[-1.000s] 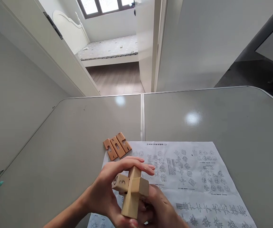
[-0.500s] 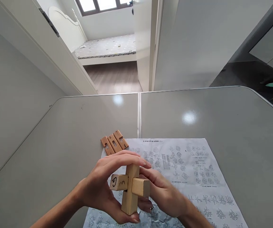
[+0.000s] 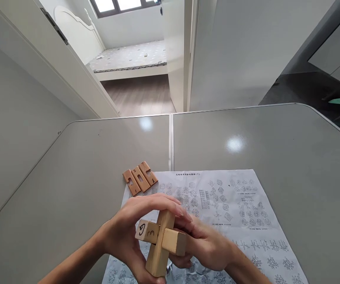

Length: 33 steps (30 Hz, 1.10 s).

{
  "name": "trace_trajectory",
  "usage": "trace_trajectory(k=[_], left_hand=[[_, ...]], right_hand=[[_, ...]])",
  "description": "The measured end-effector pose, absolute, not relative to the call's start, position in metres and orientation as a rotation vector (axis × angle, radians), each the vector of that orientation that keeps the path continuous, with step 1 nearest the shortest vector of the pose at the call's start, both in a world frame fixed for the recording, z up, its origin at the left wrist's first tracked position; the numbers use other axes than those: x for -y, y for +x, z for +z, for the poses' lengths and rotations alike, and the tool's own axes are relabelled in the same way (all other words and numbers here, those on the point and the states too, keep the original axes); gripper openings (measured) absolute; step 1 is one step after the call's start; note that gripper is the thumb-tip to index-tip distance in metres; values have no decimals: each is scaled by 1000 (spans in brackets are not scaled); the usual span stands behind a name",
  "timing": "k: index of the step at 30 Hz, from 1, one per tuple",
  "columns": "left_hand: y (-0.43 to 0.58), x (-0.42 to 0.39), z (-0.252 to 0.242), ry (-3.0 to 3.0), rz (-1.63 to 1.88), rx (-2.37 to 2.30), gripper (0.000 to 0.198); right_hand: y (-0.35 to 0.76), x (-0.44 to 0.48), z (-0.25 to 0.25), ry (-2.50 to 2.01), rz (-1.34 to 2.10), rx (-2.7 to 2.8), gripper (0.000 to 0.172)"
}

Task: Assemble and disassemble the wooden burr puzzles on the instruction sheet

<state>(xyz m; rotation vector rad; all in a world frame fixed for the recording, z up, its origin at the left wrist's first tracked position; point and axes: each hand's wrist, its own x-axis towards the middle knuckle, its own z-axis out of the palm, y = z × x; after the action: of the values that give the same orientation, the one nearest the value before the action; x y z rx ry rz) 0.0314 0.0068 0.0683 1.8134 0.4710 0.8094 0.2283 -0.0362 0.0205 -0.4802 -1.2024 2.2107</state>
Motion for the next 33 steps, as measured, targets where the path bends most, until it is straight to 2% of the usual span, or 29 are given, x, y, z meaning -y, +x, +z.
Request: trace_trajectory(k=[7, 14, 18, 23, 26, 28, 30, 33], left_hand=[[30, -11, 69, 1787, 832, -441, 59], [33, -9, 64, 1800, 1013, -466, 63], [34, -9, 60, 1866, 1144, -415, 72], [16, -14, 68, 1830, 1358, -534, 61], [2, -19, 66, 1969, 1243, -684, 71], [-3, -23, 56, 2100, 1125, -821, 81], [-4, -28, 42, 2215, 1039, -959, 75], [-1, -35, 18, 2358, 884, -1025, 72]], right_hand=[[233, 32, 19, -536, 2151, 1305, 52], [240, 23, 24, -668, 1991, 1436, 56], [243, 14, 20, -517, 2088, 1437, 49], [265, 12, -7, -465, 2164, 1233, 36], [281, 15, -17, -677, 2074, 1123, 37], [285, 13, -16, -759, 2004, 1093, 50], [284, 8, -12, -887, 1935, 1092, 55], [273, -3, -6, -1015, 1832, 1059, 49]])
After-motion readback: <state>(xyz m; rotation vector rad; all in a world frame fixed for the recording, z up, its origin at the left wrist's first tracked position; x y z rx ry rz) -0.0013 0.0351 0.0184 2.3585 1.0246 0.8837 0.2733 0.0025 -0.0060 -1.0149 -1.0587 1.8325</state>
